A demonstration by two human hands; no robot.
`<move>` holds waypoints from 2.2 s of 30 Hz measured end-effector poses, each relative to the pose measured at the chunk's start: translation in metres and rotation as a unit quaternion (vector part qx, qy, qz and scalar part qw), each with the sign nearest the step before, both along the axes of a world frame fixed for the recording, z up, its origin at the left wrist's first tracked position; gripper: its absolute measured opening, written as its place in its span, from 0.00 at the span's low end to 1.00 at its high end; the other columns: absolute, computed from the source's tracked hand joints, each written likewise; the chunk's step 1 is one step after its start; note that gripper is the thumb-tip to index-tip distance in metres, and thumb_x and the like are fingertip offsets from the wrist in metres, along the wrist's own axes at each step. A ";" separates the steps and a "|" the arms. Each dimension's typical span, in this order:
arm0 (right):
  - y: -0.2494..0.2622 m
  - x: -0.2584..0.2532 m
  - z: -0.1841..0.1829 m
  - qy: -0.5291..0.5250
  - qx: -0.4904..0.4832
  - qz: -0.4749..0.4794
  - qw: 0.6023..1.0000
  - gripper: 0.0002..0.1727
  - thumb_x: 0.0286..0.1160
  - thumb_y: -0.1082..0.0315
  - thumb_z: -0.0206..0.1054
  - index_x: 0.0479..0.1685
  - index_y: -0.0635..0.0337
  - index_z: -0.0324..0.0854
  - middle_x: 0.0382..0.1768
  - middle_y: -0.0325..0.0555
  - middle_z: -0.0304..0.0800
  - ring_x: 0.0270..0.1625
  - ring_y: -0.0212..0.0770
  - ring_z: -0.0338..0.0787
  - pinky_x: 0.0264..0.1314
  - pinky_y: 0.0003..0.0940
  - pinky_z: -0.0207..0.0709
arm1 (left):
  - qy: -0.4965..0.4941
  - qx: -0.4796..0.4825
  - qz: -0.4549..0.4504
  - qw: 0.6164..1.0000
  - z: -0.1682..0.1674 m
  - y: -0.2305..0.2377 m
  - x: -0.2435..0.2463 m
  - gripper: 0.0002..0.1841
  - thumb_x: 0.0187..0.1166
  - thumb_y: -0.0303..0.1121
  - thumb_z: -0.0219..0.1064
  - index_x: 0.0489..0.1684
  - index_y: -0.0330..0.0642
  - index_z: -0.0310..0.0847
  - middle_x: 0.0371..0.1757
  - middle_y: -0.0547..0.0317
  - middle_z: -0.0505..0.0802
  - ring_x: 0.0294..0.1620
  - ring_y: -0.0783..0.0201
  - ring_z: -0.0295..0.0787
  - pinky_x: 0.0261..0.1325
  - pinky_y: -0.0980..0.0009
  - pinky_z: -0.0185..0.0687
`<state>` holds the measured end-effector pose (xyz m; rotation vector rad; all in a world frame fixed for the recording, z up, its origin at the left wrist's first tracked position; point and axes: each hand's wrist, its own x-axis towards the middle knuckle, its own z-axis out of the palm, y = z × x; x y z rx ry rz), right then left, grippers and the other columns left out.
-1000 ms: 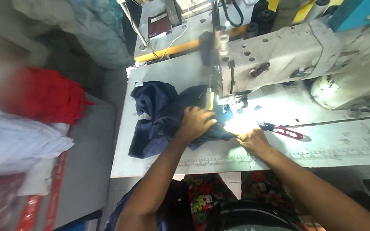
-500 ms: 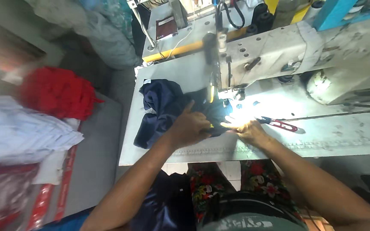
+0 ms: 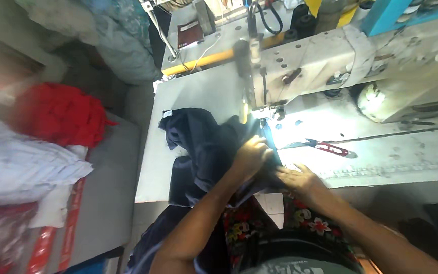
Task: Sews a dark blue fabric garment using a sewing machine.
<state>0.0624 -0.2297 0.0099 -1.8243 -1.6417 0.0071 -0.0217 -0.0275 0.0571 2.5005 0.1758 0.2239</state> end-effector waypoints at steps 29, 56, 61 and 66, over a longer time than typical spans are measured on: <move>0.017 -0.007 0.004 -0.053 0.005 -0.088 0.995 0.14 0.78 0.72 0.62 0.49 0.54 0.95 0.53 0.41 0.99 0.58 0.45 0.97 0.56 0.53 0.83 | 0.014 0.100 0.061 0.993 -0.016 0.033 0.001 0.09 0.79 0.28 0.66 0.43 0.31 0.90 0.68 0.44 0.91 0.72 0.42 0.86 0.74 0.47 0.79; 0.070 0.036 0.003 -0.041 0.021 -0.079 0.996 0.11 0.73 0.71 0.69 0.48 0.60 0.95 0.51 0.53 0.96 0.53 0.56 0.94 0.55 0.56 0.82 | 0.141 0.061 0.138 0.978 -0.007 0.084 0.048 0.16 0.87 0.35 0.62 0.62 0.35 0.84 0.66 0.38 0.89 0.78 0.41 0.79 0.79 0.45 0.71; 0.072 0.040 0.000 -0.016 0.015 -0.074 0.997 0.13 0.76 0.66 0.68 0.52 0.60 0.94 0.57 0.54 0.95 0.63 0.59 0.92 0.64 0.58 0.80 | 0.115 0.074 0.058 0.989 0.009 0.095 0.039 0.22 0.86 0.42 0.64 0.66 0.33 0.84 0.66 0.37 0.90 0.72 0.39 0.83 0.77 0.41 0.71; 0.070 0.043 0.000 -0.014 0.019 -0.055 0.998 0.12 0.77 0.68 0.68 0.52 0.58 0.95 0.58 0.52 0.96 0.62 0.57 0.92 0.64 0.58 0.80 | 0.205 0.220 -0.030 0.953 0.052 0.100 0.004 0.26 0.84 0.56 0.63 0.61 0.44 0.91 0.54 0.42 0.94 0.62 0.36 0.87 0.65 0.32 0.70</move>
